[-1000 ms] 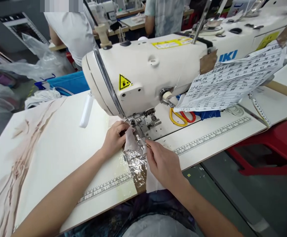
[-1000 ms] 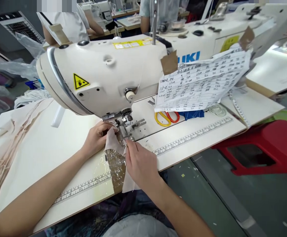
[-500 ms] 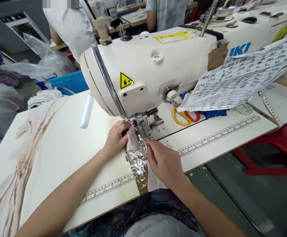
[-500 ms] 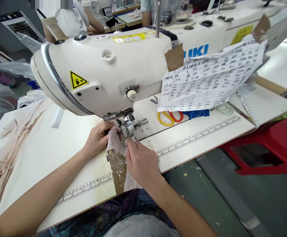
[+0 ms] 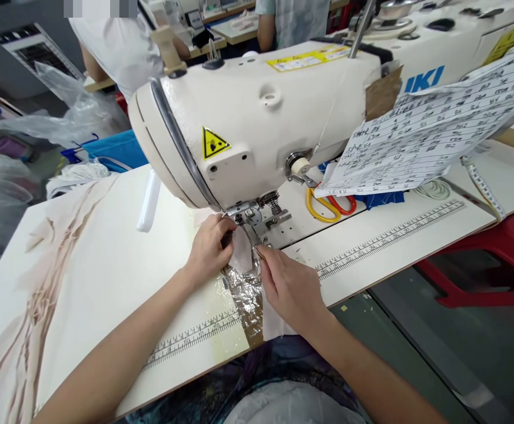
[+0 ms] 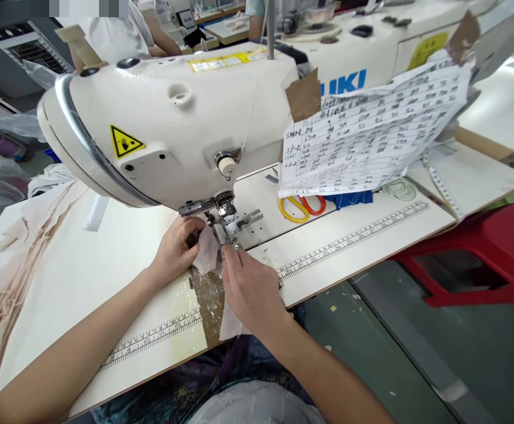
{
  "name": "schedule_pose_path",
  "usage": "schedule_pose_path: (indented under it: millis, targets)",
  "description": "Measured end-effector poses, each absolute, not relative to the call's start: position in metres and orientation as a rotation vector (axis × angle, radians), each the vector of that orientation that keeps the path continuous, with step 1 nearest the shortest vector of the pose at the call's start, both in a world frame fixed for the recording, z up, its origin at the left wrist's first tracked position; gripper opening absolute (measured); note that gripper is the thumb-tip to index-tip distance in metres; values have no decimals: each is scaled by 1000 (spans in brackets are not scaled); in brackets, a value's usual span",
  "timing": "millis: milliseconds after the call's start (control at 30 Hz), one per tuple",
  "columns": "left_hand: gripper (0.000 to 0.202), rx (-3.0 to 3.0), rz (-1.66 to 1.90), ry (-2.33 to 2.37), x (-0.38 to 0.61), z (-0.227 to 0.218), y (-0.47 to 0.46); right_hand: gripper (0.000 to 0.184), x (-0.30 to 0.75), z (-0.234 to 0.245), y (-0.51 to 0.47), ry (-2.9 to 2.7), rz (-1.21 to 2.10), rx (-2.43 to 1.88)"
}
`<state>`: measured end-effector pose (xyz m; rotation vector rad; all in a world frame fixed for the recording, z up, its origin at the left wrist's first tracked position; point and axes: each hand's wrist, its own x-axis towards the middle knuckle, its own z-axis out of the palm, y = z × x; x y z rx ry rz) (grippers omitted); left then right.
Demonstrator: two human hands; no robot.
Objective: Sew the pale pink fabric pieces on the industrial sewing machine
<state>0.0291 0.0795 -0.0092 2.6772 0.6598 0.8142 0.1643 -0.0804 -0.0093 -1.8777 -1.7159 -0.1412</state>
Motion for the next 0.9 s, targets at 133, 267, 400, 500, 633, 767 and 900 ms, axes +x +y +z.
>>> schedule_pose_path:
  millis: [133, 267, 400, 500, 633, 767, 900]
  targets:
    - [14, 2725, 792, 696, 30, -12, 80, 28, 164, -10, -80, -1730, -137, -1880]
    - [6, 2640, 781, 703, 28, -10, 82, 27, 163, -11, -80, -1721, -120, -1883]
    - [16, 2524, 788, 734, 26, -5, 80, 28, 163, -11, -80, -1714, -113, -1895]
    - [19, 2513, 811, 735, 27, -3, 79, 29, 163, -10, -80, -1717, -108, -1909]
    - [16, 2574, 874, 689, 27, -4, 79, 30, 162, -9, -78, -1716, -89, -1949]
    - [11, 2767, 913, 538, 27, -5, 80, 28, 161, -9, -76, -1728, -99, -1948]
    - [15, 2925, 789, 409, 26, 0, 76, 25, 162, -8, -87, -1713, -161, -1928]
